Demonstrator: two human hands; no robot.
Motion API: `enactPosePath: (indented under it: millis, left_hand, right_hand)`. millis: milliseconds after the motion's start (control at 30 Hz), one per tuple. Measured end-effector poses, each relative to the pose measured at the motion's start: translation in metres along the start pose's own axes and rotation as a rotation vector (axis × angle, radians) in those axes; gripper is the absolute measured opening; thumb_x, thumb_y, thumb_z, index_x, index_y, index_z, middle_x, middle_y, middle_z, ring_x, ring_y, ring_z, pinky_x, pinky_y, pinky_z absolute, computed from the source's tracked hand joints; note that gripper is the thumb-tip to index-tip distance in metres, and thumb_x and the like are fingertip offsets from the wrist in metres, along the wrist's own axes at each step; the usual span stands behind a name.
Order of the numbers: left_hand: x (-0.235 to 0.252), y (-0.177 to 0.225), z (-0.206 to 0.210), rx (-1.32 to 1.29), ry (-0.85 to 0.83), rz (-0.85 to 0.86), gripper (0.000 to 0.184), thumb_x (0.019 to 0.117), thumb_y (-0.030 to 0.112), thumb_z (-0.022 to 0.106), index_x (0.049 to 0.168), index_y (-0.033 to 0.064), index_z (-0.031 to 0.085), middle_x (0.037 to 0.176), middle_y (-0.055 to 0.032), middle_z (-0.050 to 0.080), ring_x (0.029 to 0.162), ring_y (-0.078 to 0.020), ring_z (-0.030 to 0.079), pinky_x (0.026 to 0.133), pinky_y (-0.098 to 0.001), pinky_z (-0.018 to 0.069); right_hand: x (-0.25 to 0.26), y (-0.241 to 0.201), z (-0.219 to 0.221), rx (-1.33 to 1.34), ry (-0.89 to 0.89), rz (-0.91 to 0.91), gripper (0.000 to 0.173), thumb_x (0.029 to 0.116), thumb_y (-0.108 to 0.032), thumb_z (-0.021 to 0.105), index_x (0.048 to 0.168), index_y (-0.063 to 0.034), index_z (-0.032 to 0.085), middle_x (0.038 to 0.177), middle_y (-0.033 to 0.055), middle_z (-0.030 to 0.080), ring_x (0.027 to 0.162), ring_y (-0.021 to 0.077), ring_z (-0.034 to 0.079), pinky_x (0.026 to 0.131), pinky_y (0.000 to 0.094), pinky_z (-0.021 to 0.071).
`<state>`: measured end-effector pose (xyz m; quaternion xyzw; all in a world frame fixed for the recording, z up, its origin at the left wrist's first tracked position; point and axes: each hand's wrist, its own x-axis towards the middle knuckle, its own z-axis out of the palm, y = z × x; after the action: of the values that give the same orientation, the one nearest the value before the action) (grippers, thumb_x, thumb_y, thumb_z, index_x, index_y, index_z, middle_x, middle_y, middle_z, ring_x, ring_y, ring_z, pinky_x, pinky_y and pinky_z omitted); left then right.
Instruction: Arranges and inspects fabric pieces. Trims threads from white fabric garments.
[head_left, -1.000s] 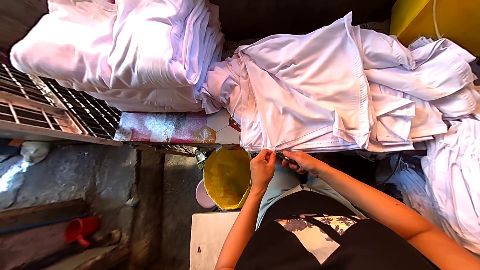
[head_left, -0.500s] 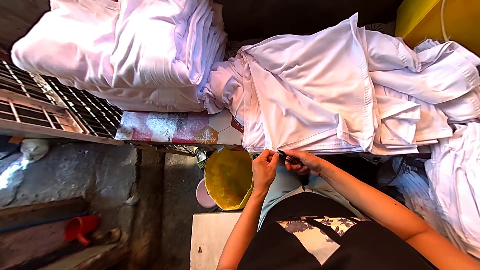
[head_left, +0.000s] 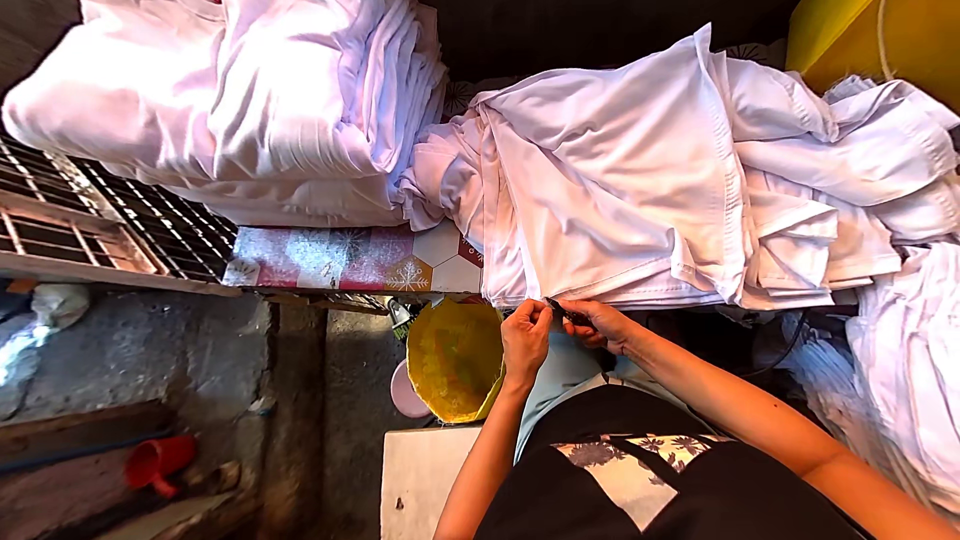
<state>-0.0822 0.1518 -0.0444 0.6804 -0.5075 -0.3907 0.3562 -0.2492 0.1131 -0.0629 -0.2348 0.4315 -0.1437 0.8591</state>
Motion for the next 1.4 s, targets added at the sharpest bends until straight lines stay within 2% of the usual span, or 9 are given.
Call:
enactPosePath:
  millis: [533, 633, 733, 800, 867, 1000, 1167, 1233, 1400]
  left_hand:
    - [-0.008, -0.003, -0.006, -0.064, 0.0, 0.037, 0.014, 0.0927, 0.007, 0.059, 0.083, 0.0045, 0.068, 0.061, 0.0112, 0.051, 0.055, 0.0061, 0.045, 0.055, -0.0139, 0.0385]
    - [-0.012, -0.012, -0.028, 0.161, 0.018, 0.013, 0.017, 0.0943, 0.01, 0.058, 0.085, 0.0022, 0.069, 0.062, 0.0061, 0.052, 0.055, -0.0002, 0.046, 0.055, -0.0197, 0.0399]
    - [-0.009, -0.01, -0.063, 0.725, -0.117, -0.337, 0.028, 0.1013, 0.015, 0.053, 0.112, -0.0044, 0.069, 0.104, -0.0246, 0.07, 0.1, -0.0387, 0.069, 0.087, -0.0551, 0.0527]
    - [-0.003, -0.022, -0.071, 0.84, -0.161, -0.455, 0.04, 0.1009, 0.017, 0.059, 0.134, -0.0043, 0.06, 0.143, -0.0306, 0.05, 0.133, -0.0473, 0.049, 0.107, -0.058, 0.0442]
    - [-0.005, -0.033, -0.07, 0.781, -0.05, -0.269, 0.049, 0.0953, 0.016, 0.069, 0.137, -0.0053, 0.057, 0.151, -0.0347, 0.04, 0.136, -0.0548, 0.042, 0.107, -0.0606, 0.0428]
    - [0.0, -0.045, -0.052, 0.499, 0.162, 0.231, 0.034, 0.0912, 0.01, 0.072, 0.121, -0.0071, 0.068, 0.136, -0.0326, 0.055, 0.126, -0.0509, 0.053, 0.106, -0.058, 0.0448]
    - [0.026, -0.06, -0.025, 0.454, -0.006, 0.595, 0.025, 0.0887, 0.014, 0.077, 0.109, -0.0004, 0.074, 0.124, -0.022, 0.066, 0.121, -0.0396, 0.061, 0.101, -0.0521, 0.0523]
    - [0.037, -0.062, -0.016, 0.49, -0.066, 0.663, 0.022, 0.0885, 0.01, 0.076, 0.109, 0.0005, 0.075, 0.121, -0.02, 0.069, 0.119, -0.0391, 0.064, 0.097, -0.0534, 0.0538]
    - [0.052, -0.055, -0.03, 0.412, -0.105, 0.701, 0.01, 0.0906, 0.004, 0.072, 0.096, 0.0025, 0.079, 0.107, -0.0139, 0.075, 0.106, -0.0318, 0.07, 0.09, -0.0474, 0.0579]
  right_hand:
    - [-0.012, 0.006, -0.006, -0.134, -0.062, -0.006, 0.05, 0.1127, -0.041, 0.03, 0.081, -0.013, 0.056, 0.053, -0.0111, 0.037, 0.04, -0.0023, 0.029, 0.039, 0.0138, 0.0233]
    - [-0.026, 0.004, -0.003, -0.464, 0.144, -0.24, 0.044, 0.1112, -0.033, 0.041, 0.084, -0.0083, 0.064, 0.055, -0.0119, 0.038, 0.045, -0.0016, 0.032, 0.047, 0.0176, 0.0288]
    - [-0.03, -0.006, 0.001, -0.881, 0.482, -0.497, 0.039, 0.0967, -0.042, 0.069, 0.089, -0.0039, 0.066, 0.068, -0.0017, 0.05, 0.063, 0.0091, 0.047, 0.064, 0.0311, 0.0418]
    - [-0.019, -0.008, 0.007, -1.163, 0.603, -0.617, 0.058, 0.0858, -0.049, 0.079, 0.107, 0.0031, 0.067, 0.08, 0.0154, 0.066, 0.074, 0.0312, 0.065, 0.07, 0.052, 0.0516]
    - [0.001, -0.005, 0.011, -1.366, 0.617, -0.741, 0.052, 0.0886, -0.038, 0.078, 0.116, 0.005, 0.068, 0.092, 0.0211, 0.073, 0.081, 0.0403, 0.072, 0.069, 0.0588, 0.0557]
    - [-0.002, -0.038, -0.009, -1.131, 0.537, -0.853, 0.011, 0.0946, -0.005, 0.065, 0.097, 0.0034, 0.072, 0.087, 0.0171, 0.071, 0.079, 0.0294, 0.069, 0.074, 0.0502, 0.0568]
    - [-0.083, -0.171, -0.104, -0.825, 1.225, -0.844, 0.043, 0.1062, -0.025, 0.049, 0.115, 0.0145, 0.062, 0.103, 0.0301, 0.065, 0.095, 0.0351, 0.064, 0.09, 0.0511, 0.0503]
    - [-0.1, -0.198, -0.124, -0.701, 1.406, -0.864, 0.045, 0.1051, -0.031, 0.049, 0.119, 0.0106, 0.061, 0.107, 0.0232, 0.063, 0.098, 0.0253, 0.06, 0.093, 0.041, 0.047]
    - [-0.099, -0.158, -0.068, -0.872, 1.1, -1.007, 0.039, 0.1079, -0.023, 0.048, 0.114, 0.0114, 0.064, 0.094, 0.0208, 0.065, 0.08, 0.0187, 0.059, 0.079, 0.0361, 0.0501]
